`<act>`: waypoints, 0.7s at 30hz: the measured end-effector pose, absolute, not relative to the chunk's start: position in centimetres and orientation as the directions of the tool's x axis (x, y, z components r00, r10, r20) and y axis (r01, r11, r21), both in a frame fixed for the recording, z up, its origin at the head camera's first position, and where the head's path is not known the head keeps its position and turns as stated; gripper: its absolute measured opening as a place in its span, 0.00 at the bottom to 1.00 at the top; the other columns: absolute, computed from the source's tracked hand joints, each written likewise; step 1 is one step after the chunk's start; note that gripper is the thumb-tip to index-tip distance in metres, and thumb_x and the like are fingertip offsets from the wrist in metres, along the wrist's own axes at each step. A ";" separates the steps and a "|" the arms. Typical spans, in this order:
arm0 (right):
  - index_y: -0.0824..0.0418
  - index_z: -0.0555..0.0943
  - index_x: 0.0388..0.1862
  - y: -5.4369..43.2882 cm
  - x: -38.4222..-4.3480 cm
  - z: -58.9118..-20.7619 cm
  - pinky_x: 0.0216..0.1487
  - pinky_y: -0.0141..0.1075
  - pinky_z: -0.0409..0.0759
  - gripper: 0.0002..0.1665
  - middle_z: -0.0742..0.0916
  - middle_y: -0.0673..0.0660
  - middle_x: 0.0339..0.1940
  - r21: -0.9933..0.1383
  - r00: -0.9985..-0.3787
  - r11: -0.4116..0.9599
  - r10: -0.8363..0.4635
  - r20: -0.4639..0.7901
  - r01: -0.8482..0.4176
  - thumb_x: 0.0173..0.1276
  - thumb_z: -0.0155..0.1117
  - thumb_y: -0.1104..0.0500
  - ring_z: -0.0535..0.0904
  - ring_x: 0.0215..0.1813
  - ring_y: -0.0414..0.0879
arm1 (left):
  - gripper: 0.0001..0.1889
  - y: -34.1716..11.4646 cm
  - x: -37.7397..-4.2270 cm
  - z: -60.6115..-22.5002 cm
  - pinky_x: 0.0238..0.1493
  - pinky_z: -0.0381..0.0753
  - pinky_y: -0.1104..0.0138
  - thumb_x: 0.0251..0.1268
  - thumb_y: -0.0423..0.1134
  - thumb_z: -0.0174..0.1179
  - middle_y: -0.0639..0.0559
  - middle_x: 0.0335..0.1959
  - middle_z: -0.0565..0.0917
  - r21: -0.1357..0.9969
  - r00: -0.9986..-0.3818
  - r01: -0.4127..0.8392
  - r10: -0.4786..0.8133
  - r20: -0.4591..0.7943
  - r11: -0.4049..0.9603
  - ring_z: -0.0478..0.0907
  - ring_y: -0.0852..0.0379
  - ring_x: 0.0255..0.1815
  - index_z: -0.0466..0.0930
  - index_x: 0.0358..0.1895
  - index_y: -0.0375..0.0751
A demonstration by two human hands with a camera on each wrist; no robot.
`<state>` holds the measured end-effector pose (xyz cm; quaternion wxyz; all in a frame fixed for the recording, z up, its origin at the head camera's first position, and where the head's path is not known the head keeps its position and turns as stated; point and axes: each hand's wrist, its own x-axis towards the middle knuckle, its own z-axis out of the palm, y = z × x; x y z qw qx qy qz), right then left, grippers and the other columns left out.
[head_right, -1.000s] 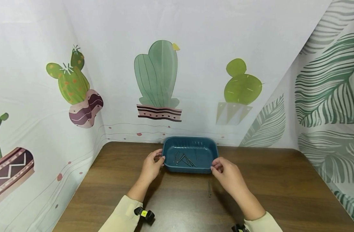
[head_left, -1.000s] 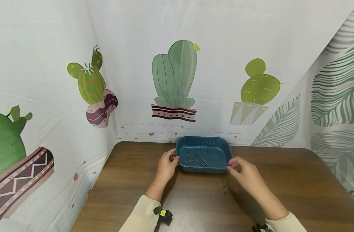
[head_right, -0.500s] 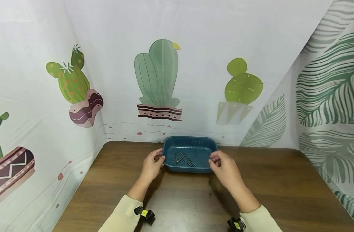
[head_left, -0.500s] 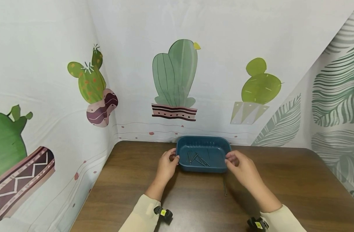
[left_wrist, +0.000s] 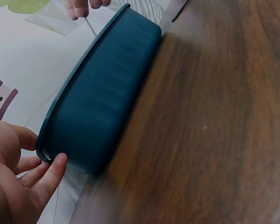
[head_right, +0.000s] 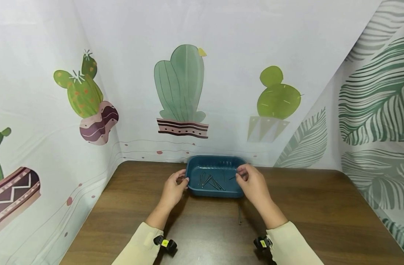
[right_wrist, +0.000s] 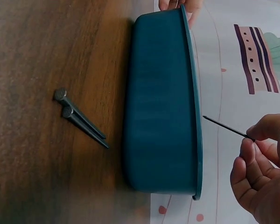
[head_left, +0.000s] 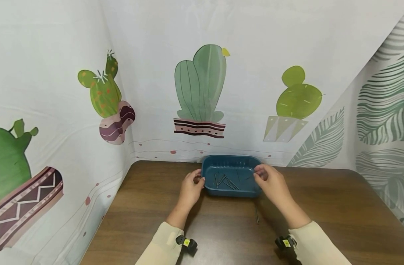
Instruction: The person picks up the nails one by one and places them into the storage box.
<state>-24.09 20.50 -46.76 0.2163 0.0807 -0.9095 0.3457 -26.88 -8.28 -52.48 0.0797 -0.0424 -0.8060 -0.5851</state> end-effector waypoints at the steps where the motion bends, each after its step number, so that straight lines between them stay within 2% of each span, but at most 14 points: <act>1: 0.62 0.83 0.41 20.5 -24.2 -46.8 0.34 0.32 0.76 0.07 0.88 0.56 0.33 -0.595 -0.893 0.747 0.003 0.449 -0.296 0.64 0.70 0.65 0.78 0.31 0.41 | 0.21 -8.3 -26.9 -52.4 0.37 0.87 0.72 0.69 0.32 0.60 0.35 0.52 0.80 0.936 -0.984 0.161 -0.025 0.177 0.312 0.82 0.50 0.46 0.76 0.63 0.29; 9: 0.63 0.83 0.43 19.9 -25.4 -46.9 0.37 0.36 0.78 0.09 0.89 0.59 0.35 -0.603 -0.898 0.742 0.004 0.440 -0.293 0.64 0.69 0.66 0.81 0.34 0.47 | 0.21 -8.3 -27.0 -52.4 0.37 0.86 0.71 0.69 0.32 0.60 0.33 0.53 0.80 0.938 -0.985 0.155 -0.025 0.171 0.311 0.82 0.50 0.46 0.76 0.64 0.29; 21: 0.63 0.83 0.45 18.7 -26.6 -46.0 0.36 0.37 0.78 0.09 0.89 0.59 0.38 -0.604 -0.892 0.729 -0.021 0.451 -0.322 0.66 0.68 0.65 0.81 0.33 0.46 | 0.21 -8.3 -26.9 -52.4 0.36 0.86 0.71 0.69 0.32 0.61 0.38 0.50 0.81 0.932 -0.983 0.164 -0.026 0.182 0.324 0.83 0.51 0.45 0.77 0.63 0.30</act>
